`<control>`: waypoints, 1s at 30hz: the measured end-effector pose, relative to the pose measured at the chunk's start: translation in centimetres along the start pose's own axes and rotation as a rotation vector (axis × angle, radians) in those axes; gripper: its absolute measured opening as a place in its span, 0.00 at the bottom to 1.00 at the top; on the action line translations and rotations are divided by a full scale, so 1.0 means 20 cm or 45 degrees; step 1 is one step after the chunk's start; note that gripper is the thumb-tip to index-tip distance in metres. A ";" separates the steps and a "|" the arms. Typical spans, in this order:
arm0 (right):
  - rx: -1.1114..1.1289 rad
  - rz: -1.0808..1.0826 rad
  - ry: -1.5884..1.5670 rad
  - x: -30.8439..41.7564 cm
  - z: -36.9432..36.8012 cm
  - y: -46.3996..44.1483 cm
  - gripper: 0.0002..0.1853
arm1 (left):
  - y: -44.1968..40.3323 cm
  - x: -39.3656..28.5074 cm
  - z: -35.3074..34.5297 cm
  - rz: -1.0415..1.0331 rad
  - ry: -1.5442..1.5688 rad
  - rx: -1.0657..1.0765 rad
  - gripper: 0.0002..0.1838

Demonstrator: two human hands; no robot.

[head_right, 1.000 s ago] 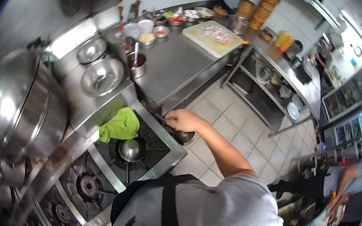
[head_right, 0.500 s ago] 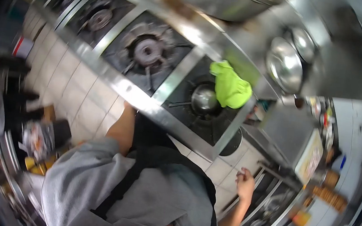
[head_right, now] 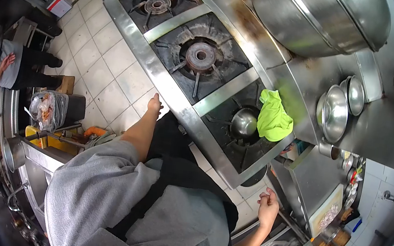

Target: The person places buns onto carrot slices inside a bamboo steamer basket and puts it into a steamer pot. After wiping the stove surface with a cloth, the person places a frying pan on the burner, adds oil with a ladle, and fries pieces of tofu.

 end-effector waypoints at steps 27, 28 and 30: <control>1.106 1.207 0.709 1.43 -1.54 0.35 0.18 | 1.65 -0.21 2.25 -1.259 -0.366 -1.190 0.21; 1.169 1.226 0.687 1.43 -1.60 0.41 0.18 | 1.69 -0.14 2.41 -1.169 -0.317 -1.370 0.22; 1.237 1.247 0.681 1.44 -1.73 0.56 0.18 | 1.73 0.03 2.75 -0.999 -0.281 -1.659 0.25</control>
Point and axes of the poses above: each hand's wrist, its own y-axis away from the middle knuckle, its own z-axis out of the back of the hand, x = y × z, the point moved 5 cm from there along -y, towards the middle knuckle, and after that the axes turned 5 degrees about -z, right-handed, at the moved point
